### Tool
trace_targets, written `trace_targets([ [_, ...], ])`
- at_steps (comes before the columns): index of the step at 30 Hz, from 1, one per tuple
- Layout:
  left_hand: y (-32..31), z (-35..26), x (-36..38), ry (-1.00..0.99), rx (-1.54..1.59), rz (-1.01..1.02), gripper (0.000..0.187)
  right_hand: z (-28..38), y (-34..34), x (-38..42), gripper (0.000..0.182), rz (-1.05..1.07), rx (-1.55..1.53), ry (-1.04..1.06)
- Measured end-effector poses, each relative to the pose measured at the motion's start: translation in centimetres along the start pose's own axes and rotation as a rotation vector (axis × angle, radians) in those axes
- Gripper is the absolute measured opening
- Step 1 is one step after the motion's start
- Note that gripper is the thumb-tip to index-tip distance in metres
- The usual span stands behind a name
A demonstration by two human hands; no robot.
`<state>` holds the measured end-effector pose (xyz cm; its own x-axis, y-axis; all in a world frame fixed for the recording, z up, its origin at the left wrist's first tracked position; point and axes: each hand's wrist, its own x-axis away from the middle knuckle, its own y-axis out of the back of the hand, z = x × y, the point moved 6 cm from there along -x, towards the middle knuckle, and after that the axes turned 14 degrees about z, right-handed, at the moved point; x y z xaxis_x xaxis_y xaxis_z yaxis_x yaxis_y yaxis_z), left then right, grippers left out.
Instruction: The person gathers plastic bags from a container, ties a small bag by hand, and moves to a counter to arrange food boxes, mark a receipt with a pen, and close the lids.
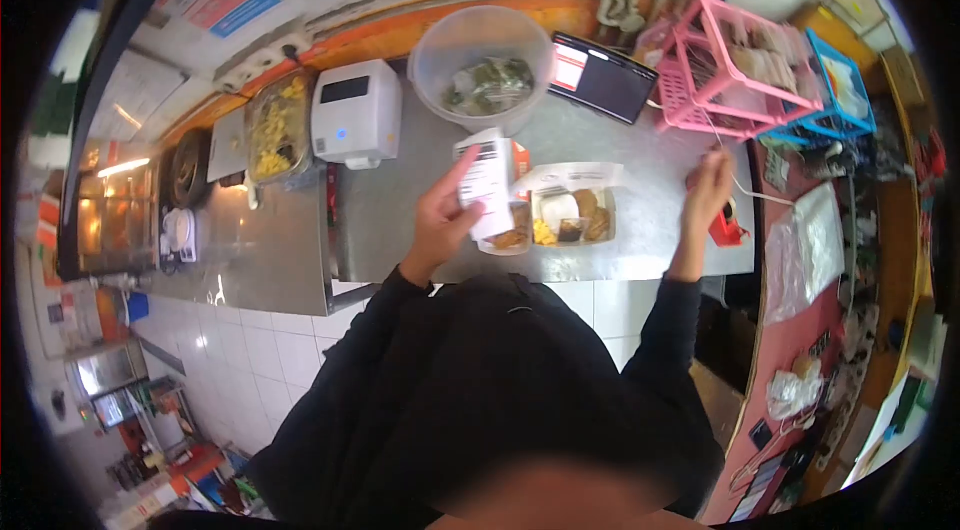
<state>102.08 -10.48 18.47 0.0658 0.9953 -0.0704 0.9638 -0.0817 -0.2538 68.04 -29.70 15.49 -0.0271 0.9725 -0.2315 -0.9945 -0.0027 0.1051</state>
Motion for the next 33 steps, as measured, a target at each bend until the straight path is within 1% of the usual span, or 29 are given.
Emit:
trace_targets([
  [1, -1.1, -1.9, -0.6, -0.078, -0.046, 0.071, 0.07, 2.2, -3.9, 2.1, 0.02, 0.24, 0.064, 0.032],
  [2, -2.2, -3.5, -1.0, -0.153, -0.092, 0.148, 0.072, 4.7, -8.2, 4.9, 0.019, 0.42, -0.055, -0.009],
  [3, -2.5, -4.4, -1.1, -0.17, -0.098, 0.143, 0.072, 7.1, -12.0, 7.4, 0.021, 0.643, -0.004, 0.03],
  [4, -3.0, -5.1, -1.1, -0.177, -0.04, 0.178, 0.074, 9.5, -14.6, 9.4, 0.023, 0.855, 0.054, -0.05],
  [6, -3.6, -6.8, -1.1, -0.201, 0.018, 0.209, 0.077, 11.6, -18.5, 12.6, 0.023, 0.972, -0.234, -0.166],
  [7, -3.5, -7.8, -1.1, -0.251, 0.108, 0.179, 0.077, 12.5, -19.7, 13.3, 0.023, 0.983, -0.225, -0.155],
  [8, -3.0, -8.5, -0.8, -0.299, 0.199, 0.147, 0.078, 13.1, -20.3, 13.7, 0.023, 0.909, -0.272, -0.175],
  [9, -2.3, -8.7, -0.8, -0.315, 0.193, 0.121, 0.074, 13.5, -20.7, 13.9, 0.023, 0.834, -0.321, -0.199],
  [10, -2.0, -9.1, -0.7, -0.322, 0.195, 0.112, 0.074, 14.4, -21.1, 14.1, 0.023, 0.845, -0.316, -0.198],
  [12, -1.3, -9.6, -0.5, -0.301, 0.221, 0.047, 0.067, 16.6, -21.8, 14.4, 0.022, 0.86, -0.203, -0.138],
  [13, -1.4, -8.8, -0.4, -0.195, 0.267, 0.155, 0.062, 17.0, -22.4, 14.7, 0.022, 0.89, -0.205, -0.119],
  [14, -1.2, -9.1, 0.0, -0.2, 0.27, 0.146, 0.062, 17.1, -22.8, 15.0, 0.022, 0.9, -0.201, -0.12],
  [16, -2.0, -10.1, 0.3, -0.192, 0.57, 0.266, 0.059, 17.1, -23.5, 15.3, 0.022, 0.935, -0.111, -0.123],
  [20, -0.4, -11.8, 1.6, -0.266, 0.684, 0.208, 0.057, 17.6, -24.3, 16.3, 0.017, 1.003, -0.064, -0.147],
  [22, 0.3, -12.8, 1.9, -0.375, 0.764, 0.297, 0.058, 17.9, -23.9, 16.0, 0.02, 0.935, -0.216, -0.157],
  [23, 0.4, -13.6, 2.2, -0.328, 0.828, 0.273, 0.061, 18.2, -23.1, 15.3, 0.03, 0.921, -0.099, -0.323],
  [24, 0.7, -14.0, 2.5, -0.335, 0.828, 0.27, 0.061, 18.8, -22.7, 14.9, 0.052, 0.767, -0.282, -0.134],
  [26, 0.9, -14.7, 3.1, -0.363, 0.953, 0.381, 0.063, 21.0, -21.9, 13.6, 0.078, 0.612, -0.227, 0.267],
  [28, 1.1, -15.2, 3.5, -0.356, 0.943, 0.366, 0.064, 21.4, -20.3, 13.8, 0.096, 0.686, -0.266, 0.086],
  [29, 1.0, -15.3, 3.6, -0.344, 0.934, 0.352, 0.065, 22.4, -20.3, 14.0, 0.097, 0.767, -0.326, 0.089],
  [30, 1.0, -15.5, 3.8, -0.344, 0.936, 0.355, 0.065, 23.2, -20.5, 14.2, 0.097, 0.765, -0.324, 0.09],
  [32, 1.1, -15.4, 4.1, -0.311, 0.916, 0.332, 0.065, 25.1, -21.8, 15.3, 0.087, 0.743, -0.185, 0.173],
  [33, 1.2, -15.4, 4.2, -0.309, 0.918, 0.336, 0.065, 26.3, -22.5, 15.6, 0.054, 0.743, -0.286, 0.239],
])
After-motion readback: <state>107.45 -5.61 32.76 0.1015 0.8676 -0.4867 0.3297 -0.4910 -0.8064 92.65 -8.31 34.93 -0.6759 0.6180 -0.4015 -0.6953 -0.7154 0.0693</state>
